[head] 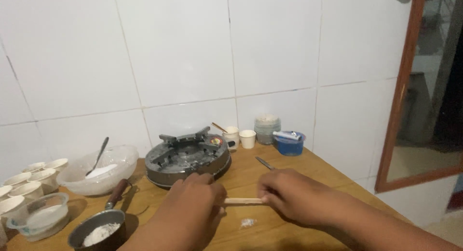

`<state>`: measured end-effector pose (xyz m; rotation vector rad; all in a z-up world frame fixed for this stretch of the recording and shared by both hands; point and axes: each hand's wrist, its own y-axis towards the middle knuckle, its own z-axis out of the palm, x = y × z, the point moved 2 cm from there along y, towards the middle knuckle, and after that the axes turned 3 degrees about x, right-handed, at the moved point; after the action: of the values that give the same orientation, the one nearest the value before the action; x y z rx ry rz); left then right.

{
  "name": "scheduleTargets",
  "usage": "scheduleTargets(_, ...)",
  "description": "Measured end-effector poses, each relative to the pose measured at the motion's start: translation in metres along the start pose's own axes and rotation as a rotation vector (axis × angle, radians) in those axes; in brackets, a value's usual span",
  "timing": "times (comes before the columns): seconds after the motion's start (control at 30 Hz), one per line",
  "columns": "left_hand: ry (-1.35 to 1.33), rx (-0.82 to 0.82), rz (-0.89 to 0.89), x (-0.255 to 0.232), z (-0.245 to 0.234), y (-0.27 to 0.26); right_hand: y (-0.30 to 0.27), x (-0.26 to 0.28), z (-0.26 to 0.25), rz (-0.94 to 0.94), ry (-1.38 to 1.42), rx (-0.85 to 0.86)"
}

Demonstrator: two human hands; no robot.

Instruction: Preparing a portable stove, cutting wooden sticks, and heating wax powder in a small pot for candle making.

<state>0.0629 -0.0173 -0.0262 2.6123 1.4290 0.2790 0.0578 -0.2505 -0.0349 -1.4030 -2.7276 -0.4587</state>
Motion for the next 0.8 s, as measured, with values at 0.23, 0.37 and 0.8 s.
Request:
scheduleTargets(0.23,-0.172,0.034,0.174,0.006,-0.011,0.004,-0.013,-0.015,-0.007,0.507,-0.014,0.006)
scheduleTargets(0.37,-0.214,-0.016,0.224,0.006,-0.007,0.000,-0.009,-0.024,0.005,0.538,-0.224,0.068)
scheduleTargets(0.8,-0.357,-0.237,0.270,0.018,0.011,-0.003,-0.005,-0.047,-0.029,0.790,0.048,-0.181)
